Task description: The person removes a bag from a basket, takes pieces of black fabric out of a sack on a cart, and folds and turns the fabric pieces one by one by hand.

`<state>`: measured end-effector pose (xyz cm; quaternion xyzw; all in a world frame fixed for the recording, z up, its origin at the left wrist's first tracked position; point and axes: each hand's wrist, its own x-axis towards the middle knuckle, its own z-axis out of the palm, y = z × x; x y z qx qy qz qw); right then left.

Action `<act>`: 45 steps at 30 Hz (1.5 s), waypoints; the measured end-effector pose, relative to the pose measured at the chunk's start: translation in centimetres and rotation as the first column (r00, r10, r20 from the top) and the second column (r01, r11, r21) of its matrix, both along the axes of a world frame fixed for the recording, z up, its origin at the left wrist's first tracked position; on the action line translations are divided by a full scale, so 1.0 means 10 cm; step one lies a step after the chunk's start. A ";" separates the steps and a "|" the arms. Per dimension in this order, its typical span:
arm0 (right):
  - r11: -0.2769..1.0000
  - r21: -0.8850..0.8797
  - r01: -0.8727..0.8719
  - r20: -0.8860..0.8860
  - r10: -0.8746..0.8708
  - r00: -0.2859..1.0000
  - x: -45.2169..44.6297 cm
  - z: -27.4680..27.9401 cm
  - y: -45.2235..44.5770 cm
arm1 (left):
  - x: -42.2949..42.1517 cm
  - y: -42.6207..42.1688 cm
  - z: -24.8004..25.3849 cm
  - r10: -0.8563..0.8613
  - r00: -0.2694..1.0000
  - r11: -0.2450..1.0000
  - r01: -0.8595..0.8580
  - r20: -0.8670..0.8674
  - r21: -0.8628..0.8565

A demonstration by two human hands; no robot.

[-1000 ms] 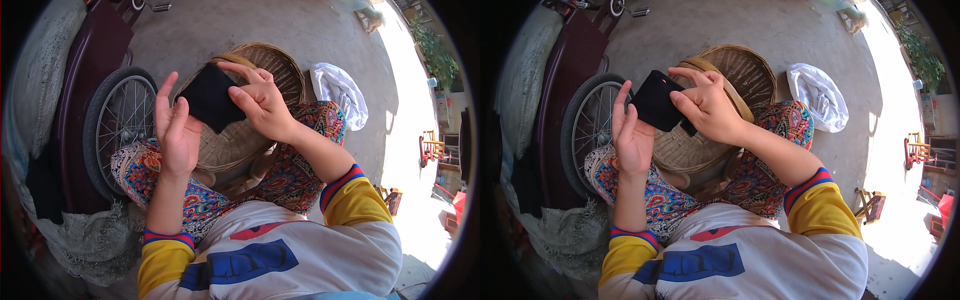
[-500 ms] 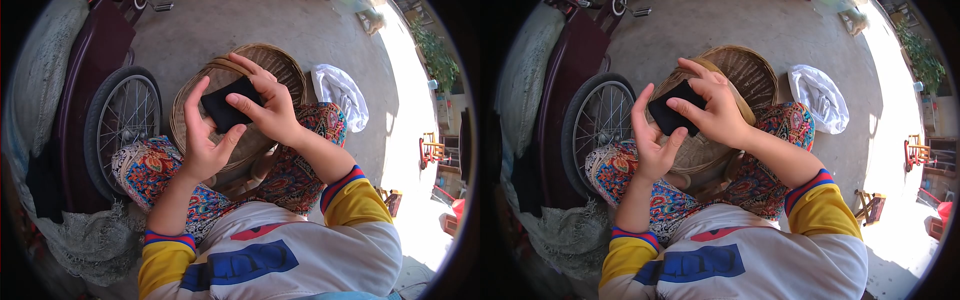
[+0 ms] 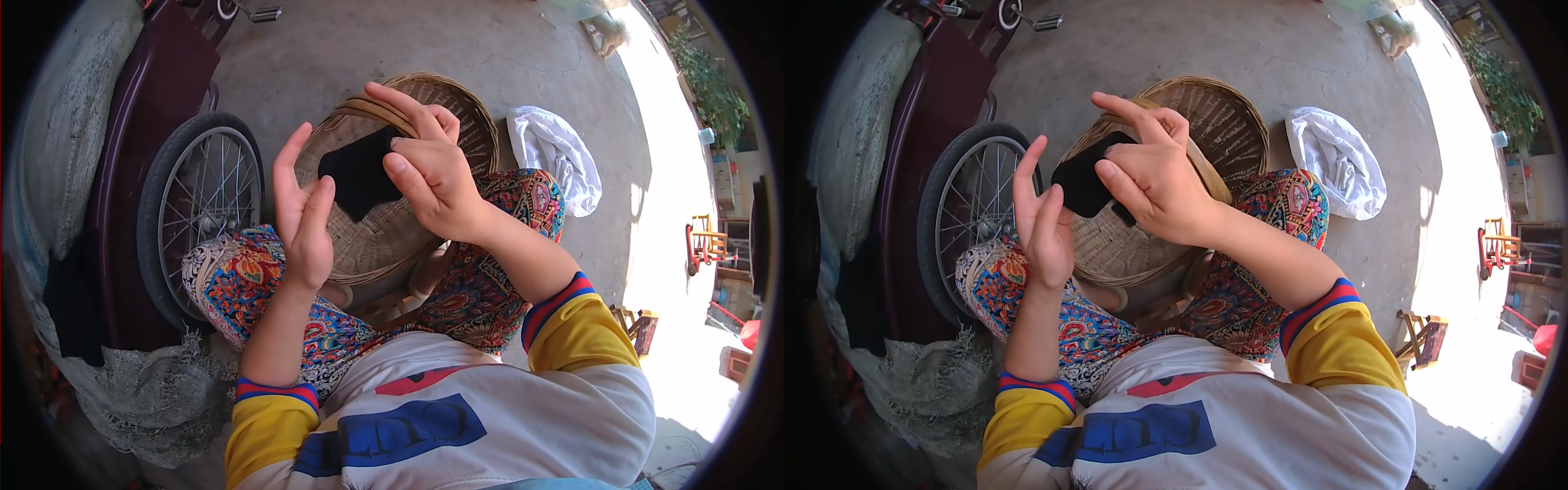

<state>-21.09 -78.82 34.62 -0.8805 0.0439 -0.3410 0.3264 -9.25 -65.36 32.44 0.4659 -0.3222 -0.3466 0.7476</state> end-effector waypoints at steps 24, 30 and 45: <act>0.843 0.490 0.221 -0.063 -0.219 0.974 -0.05 -0.15 -0.33 | 1.81 2.38 0.85 -0.315 -0.350 -0.078 -0.917 0.882 -0.392; 0.865 0.487 0.118 0.087 -0.182 0.979 0.01 -0.23 -0.29 | 1.80 2.36 1.06 0.096 -0.226 -0.103 -0.971 0.969 -0.216; 0.473 0.783 -0.405 0.315 0.260 0.913 -0.06 0.09 0.27 | -0.02 0.28 0.74 0.370 0.890 0.928 -0.367 0.267 -0.066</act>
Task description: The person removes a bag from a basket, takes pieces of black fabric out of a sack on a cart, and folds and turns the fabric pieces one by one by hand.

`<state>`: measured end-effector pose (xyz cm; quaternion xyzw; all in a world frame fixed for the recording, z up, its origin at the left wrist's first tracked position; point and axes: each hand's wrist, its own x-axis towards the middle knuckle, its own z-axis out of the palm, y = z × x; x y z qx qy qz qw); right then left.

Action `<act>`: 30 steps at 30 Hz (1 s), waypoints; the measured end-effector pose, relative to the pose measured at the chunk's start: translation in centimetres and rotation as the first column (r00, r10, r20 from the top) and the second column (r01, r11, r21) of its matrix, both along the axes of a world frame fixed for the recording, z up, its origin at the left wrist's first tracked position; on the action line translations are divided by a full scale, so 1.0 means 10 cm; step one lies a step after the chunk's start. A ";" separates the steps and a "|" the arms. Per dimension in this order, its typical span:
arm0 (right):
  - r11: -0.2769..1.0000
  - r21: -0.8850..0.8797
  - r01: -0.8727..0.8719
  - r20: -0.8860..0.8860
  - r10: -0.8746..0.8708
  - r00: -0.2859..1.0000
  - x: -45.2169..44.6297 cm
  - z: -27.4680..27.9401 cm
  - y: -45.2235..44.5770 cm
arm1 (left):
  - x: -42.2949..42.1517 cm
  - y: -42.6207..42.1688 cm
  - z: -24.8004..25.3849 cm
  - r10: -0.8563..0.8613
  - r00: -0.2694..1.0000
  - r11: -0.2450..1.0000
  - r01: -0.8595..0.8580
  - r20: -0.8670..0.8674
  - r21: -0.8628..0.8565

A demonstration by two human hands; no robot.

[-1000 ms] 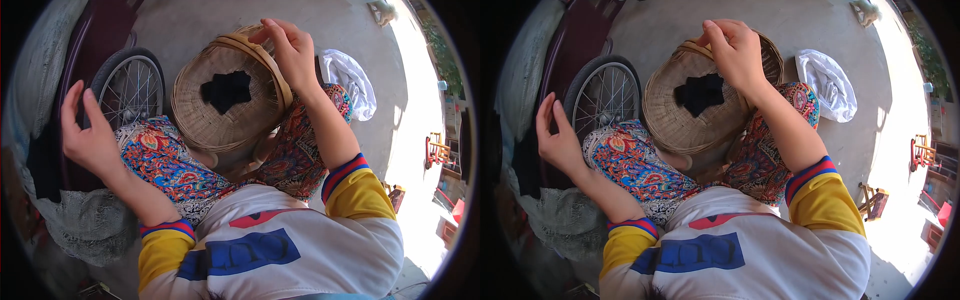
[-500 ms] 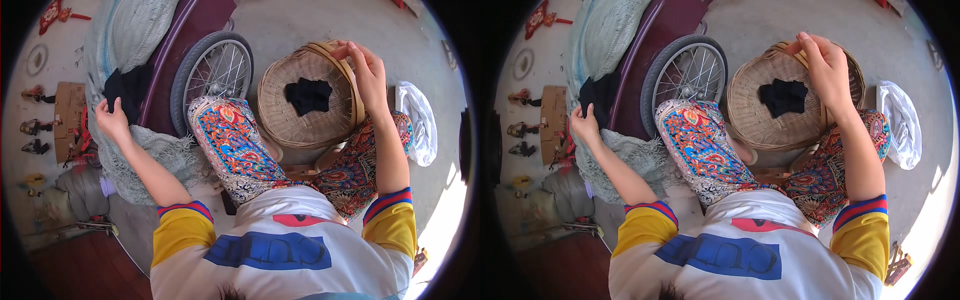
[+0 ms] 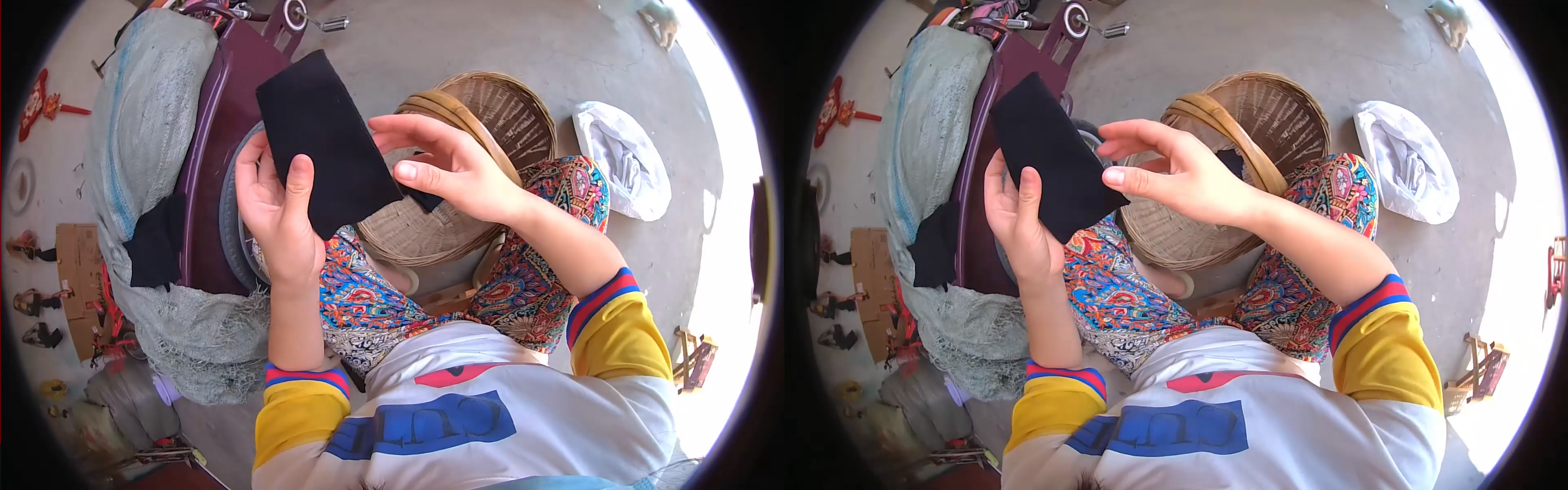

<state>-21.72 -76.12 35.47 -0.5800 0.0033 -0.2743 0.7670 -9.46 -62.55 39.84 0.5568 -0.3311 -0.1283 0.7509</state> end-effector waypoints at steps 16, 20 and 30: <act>0.947 0.320 0.034 -0.217 0.038 0.975 0.04 -0.03 -0.31 | -0.01 -0.63 -0.72 -0.073 0.941 0.995 0.092 0.331 -0.041; 0.895 0.440 -0.070 -0.178 0.164 0.970 0.09 0.03 -0.29 | 0.02 -0.56 -0.72 -0.062 0.959 0.993 0.086 0.275 -0.076; 0.998 0.024 0.059 0.018 -0.059 0.998 0.18 -0.13 -0.13 | -0.15 -0.48 -0.65 -0.003 0.957 0.994 0.036 0.289 -0.108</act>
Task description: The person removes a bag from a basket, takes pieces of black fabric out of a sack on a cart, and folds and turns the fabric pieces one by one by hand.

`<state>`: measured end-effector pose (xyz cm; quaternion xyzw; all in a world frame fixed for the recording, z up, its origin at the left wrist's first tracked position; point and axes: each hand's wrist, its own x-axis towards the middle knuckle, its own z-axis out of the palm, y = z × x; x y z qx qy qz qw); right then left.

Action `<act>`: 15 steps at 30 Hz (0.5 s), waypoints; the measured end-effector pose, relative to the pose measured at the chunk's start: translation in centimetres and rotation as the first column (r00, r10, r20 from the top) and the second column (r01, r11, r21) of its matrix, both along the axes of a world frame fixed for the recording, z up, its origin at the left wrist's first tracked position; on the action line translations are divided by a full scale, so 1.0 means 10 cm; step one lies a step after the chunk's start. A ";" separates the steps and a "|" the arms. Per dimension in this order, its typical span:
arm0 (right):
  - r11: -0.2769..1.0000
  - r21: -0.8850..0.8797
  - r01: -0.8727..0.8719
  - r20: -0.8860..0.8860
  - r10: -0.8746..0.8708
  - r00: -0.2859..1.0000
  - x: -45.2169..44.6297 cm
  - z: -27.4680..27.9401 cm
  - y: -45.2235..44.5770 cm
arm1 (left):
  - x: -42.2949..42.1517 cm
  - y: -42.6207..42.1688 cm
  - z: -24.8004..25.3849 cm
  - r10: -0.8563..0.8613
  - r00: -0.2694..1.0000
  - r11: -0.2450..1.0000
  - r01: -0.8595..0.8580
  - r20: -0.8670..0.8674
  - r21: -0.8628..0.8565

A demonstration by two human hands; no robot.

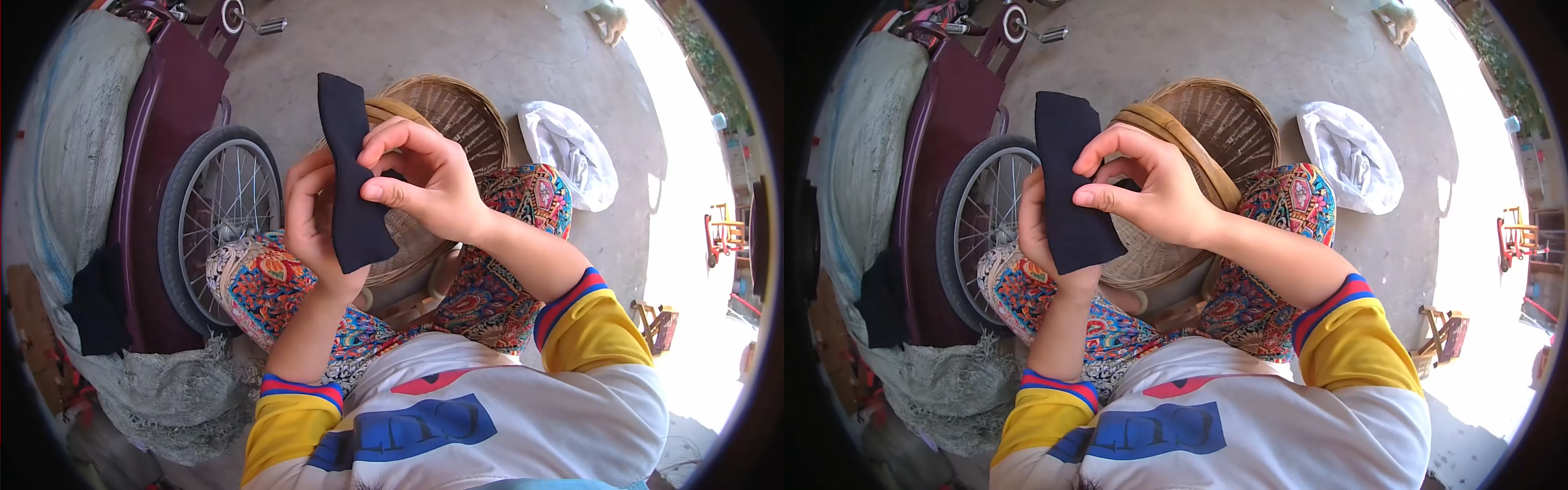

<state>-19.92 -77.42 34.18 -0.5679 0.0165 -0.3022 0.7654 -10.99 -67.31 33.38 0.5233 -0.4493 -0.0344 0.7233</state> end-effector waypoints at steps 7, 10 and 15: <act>0.902 -0.362 0.236 0.064 -0.228 0.971 0.01 -0.04 0.00 | -0.04 0.05 -0.09 0.000 0.997 0.997 0.005 -0.073 0.071; 0.939 -0.274 0.207 0.033 -0.206 0.978 0.02 -0.05 -0.03 | -0.03 0.04 -0.03 -0.061 0.996 0.998 0.062 -0.065 0.024; 0.992 -0.060 0.108 -0.007 -0.109 0.994 0.00 -0.01 -0.03 | -0.09 -0.05 -0.03 -0.141 0.977 0.989 0.132 -0.161 -0.063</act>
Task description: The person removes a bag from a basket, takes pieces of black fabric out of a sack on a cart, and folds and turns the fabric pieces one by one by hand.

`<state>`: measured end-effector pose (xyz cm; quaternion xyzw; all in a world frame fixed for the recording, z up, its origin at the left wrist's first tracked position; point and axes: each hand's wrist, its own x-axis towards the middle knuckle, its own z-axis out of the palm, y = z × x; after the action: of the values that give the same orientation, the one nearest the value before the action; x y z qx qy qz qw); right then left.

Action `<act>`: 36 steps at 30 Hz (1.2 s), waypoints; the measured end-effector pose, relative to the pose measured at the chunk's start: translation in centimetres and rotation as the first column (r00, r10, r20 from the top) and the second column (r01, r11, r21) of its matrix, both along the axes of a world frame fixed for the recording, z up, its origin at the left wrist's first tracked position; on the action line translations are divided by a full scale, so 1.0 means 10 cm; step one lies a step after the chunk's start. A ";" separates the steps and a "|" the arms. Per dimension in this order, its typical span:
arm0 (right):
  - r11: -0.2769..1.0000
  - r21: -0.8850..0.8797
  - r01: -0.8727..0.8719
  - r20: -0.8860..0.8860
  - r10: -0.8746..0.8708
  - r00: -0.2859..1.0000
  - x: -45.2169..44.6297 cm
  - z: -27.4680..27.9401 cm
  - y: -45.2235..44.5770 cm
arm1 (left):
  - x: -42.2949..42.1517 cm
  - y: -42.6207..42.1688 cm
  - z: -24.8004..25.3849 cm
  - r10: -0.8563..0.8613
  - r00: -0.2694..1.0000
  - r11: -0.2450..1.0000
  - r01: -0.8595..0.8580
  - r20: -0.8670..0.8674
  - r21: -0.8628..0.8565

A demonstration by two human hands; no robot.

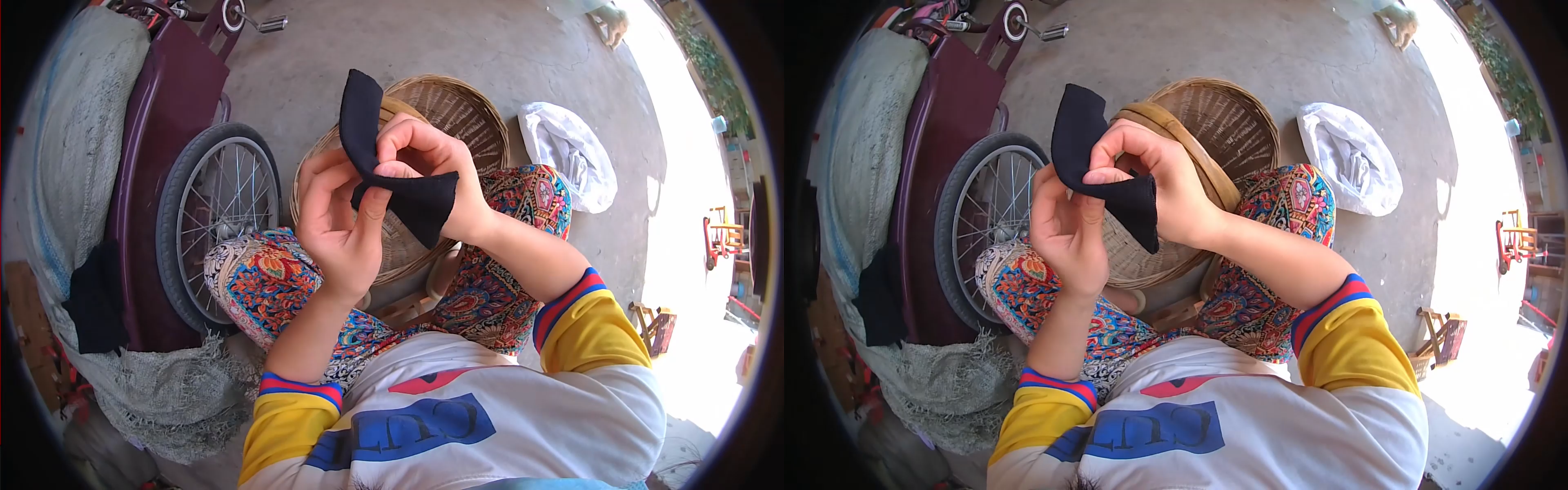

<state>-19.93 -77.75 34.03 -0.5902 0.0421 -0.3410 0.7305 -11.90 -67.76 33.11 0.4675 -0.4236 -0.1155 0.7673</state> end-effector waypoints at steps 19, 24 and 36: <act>0.658 0.696 -0.289 0.157 0.253 0.955 -0.13 0.22 -0.16 | 0.28 0.20 0.23 -0.540 0.406 0.801 0.518 -0.737 -0.302; 0.691 0.681 -0.242 0.027 0.306 0.952 -0.15 0.26 -0.12 | 0.19 0.14 0.13 -0.519 0.438 0.708 0.702 -0.734 -0.082; 0.691 0.715 -0.105 -0.253 0.395 0.883 -0.10 0.07 -0.19 | 0.34 0.16 0.16 -0.634 0.414 0.725 0.612 -0.653 -0.315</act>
<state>-20.93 -79.69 34.69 -0.3349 0.2254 -0.0724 0.9120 -8.51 -66.14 34.68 0.1800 -0.2282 -0.5599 0.7759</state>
